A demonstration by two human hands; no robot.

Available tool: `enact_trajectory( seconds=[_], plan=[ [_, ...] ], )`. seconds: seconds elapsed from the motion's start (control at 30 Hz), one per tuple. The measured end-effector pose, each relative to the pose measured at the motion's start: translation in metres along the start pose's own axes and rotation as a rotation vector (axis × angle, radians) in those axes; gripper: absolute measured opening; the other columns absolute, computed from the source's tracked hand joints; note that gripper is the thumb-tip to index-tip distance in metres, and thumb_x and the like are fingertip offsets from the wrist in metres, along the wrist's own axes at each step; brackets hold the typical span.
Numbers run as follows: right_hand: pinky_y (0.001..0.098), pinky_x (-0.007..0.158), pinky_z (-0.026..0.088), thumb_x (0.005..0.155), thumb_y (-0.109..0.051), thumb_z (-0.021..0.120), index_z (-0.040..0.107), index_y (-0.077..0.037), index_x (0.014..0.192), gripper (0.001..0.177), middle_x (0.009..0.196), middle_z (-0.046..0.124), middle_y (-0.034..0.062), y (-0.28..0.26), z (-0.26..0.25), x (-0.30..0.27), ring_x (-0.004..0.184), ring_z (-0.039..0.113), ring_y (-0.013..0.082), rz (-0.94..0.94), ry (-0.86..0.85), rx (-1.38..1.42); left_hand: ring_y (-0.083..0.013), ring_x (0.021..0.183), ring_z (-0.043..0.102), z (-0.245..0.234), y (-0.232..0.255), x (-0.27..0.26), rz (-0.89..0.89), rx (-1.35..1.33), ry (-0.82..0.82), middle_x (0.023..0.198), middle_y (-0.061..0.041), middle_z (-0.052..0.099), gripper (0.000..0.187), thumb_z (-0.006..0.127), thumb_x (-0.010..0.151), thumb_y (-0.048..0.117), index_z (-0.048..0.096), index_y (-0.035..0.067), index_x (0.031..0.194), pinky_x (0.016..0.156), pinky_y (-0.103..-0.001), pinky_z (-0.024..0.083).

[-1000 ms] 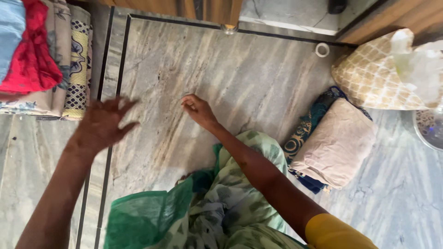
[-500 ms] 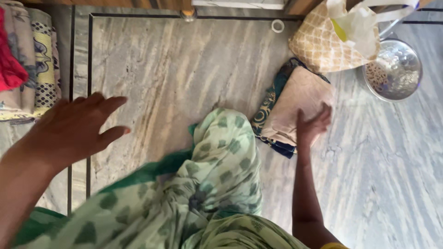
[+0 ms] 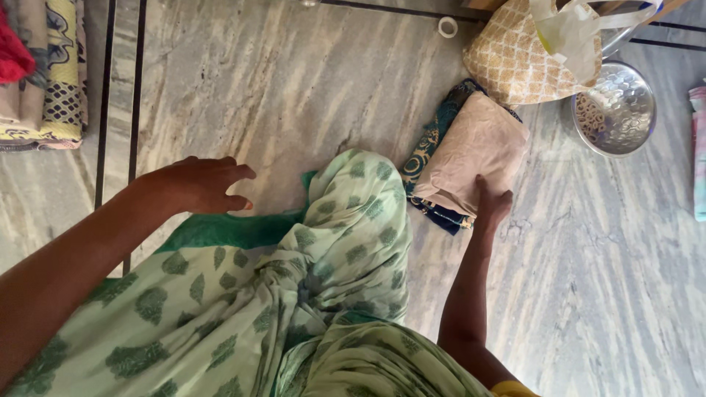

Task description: The person sits on the floor and folds a floral-patterned cloth into a compact rectangle, then places it on a stack of other folded fabrics. The person then unfolds a second light-colored cloth and begins folding it.

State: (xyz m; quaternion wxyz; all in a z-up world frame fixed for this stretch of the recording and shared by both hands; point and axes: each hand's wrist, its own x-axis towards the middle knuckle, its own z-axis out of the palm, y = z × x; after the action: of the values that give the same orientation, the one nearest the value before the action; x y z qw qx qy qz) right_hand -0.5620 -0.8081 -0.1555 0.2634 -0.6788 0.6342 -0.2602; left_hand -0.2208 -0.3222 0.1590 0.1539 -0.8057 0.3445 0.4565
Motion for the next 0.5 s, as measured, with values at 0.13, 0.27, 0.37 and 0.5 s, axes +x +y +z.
enact_trajectory(
  seconds=[0.13,0.27,0.37,0.5],
  plan=[
    [0.0456,0.083,0.056,0.065,-0.041,0.088,0.064,0.013,0.11,0.074,0.105,0.071,0.0267,-0.026,-0.001,0.003,0.09,0.068,0.0368,0.021,-0.036,0.192,-0.0325,0.128,0.058,0.002,-0.01,-0.016,0.019,-0.033,0.062,0.15,-0.002,0.05,0.072,0.058,0.092,0.059,0.039,0.029,0.156,0.109,-0.048,0.048],
    [0.0459,0.077,0.058,0.07,-0.026,0.089,0.058,0.006,0.118,0.065,0.103,0.07,0.0219,-0.099,0.018,-0.003,0.088,0.063,0.0325,-0.2,0.116,0.617,-0.0311,0.127,0.062,0.011,-0.02,-0.025,-0.013,-0.029,0.048,0.149,-0.005,0.051,0.074,0.056,0.092,0.06,0.037,0.031,0.157,0.108,-0.046,0.051],
    [0.0436,0.099,0.051,0.066,-0.019,0.1,0.059,0.0,0.129,0.078,0.125,0.064,0.0186,-0.18,0.063,-0.045,0.115,0.061,0.0347,-0.67,0.278,0.197,-0.0302,0.128,0.061,0.021,-0.022,-0.02,-0.007,-0.032,-0.008,0.149,-0.006,0.05,0.074,0.056,0.092,0.061,0.036,0.031,0.157,0.108,-0.046,0.051],
    [0.0465,0.112,0.047,0.074,0.006,0.071,0.057,-0.009,0.133,0.063,0.134,0.057,0.01,-0.275,0.136,-0.18,0.126,0.054,0.0301,-0.911,-0.208,0.349,-0.0302,0.128,0.06,0.021,-0.027,-0.013,0.089,-0.066,0.046,0.149,-0.006,0.05,0.074,0.059,0.09,0.061,0.039,0.028,0.154,0.108,-0.046,0.049]
  ],
)
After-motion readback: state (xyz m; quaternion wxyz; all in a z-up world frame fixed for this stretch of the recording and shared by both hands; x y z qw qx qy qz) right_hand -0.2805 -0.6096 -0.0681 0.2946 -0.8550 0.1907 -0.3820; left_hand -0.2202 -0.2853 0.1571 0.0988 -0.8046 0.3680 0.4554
